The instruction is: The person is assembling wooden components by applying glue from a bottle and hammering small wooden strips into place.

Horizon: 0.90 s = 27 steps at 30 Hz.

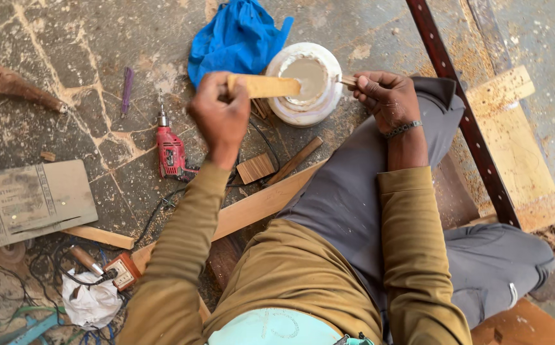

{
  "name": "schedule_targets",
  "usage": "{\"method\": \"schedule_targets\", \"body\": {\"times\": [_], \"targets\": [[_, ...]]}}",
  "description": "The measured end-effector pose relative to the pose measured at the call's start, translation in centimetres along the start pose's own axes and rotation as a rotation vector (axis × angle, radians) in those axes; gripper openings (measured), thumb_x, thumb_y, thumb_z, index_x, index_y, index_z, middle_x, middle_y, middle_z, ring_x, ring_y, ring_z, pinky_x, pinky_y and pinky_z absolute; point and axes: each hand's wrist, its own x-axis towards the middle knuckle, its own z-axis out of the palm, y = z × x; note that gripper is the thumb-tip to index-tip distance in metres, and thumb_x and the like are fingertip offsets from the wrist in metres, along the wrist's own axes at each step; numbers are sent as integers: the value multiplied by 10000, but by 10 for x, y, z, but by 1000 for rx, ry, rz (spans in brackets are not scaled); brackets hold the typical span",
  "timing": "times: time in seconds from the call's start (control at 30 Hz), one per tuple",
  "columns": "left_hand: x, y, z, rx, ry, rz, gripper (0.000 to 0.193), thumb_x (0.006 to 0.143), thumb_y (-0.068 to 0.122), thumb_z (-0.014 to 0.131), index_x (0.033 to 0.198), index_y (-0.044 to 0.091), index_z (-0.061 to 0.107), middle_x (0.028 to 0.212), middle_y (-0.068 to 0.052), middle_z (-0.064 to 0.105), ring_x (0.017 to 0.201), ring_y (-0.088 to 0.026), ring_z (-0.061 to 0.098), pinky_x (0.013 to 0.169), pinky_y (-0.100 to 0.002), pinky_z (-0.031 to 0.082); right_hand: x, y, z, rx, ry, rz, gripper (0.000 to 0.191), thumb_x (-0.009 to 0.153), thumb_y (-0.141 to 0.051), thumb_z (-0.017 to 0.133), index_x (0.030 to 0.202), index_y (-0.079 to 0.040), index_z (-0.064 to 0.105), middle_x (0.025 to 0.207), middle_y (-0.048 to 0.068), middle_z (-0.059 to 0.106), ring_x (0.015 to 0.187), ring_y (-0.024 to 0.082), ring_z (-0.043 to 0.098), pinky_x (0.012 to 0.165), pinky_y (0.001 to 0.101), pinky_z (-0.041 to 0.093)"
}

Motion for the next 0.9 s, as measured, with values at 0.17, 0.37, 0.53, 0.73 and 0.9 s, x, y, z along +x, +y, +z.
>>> {"method": "schedule_targets", "body": {"times": [0.17,0.37,0.53,0.73,0.9], "targets": [[3,15,50,256,-193,166,175,878,77,756,1011,-24,704,866,-183,709,754,-327,705,673,-417,553,-23,1,-12,79,67,-87,148,957,-5,749,1089,62,742,924,119,761,771,147,714,704,236,602],[-6,57,63,201,-294,429,486,989,130,760,1399,-31,554,1333,-215,611,1206,-377,642,1010,-439,563,-61,-3,-17,98,194,-163,143,950,-9,752,1080,49,742,945,110,764,792,150,727,726,244,613],[-15,93,76,101,-676,731,554,949,177,792,1432,29,564,1358,-128,631,1296,-322,565,1159,-501,386,-75,5,-8,11,141,-231,111,973,20,743,1083,35,743,953,103,760,813,148,723,748,258,621],[-34,115,94,465,-627,951,567,962,162,754,1478,56,546,1134,-120,703,1239,-282,604,1209,-553,298,-80,26,4,-206,103,-363,252,926,96,712,1159,0,700,1066,25,729,948,96,716,818,237,606],[-58,86,69,157,-572,790,367,1013,208,758,1328,51,655,1052,-89,735,1103,-254,641,1011,-471,437,-93,26,-6,-336,108,-387,117,1065,27,777,1175,46,740,998,71,731,832,103,650,726,217,516]]}}
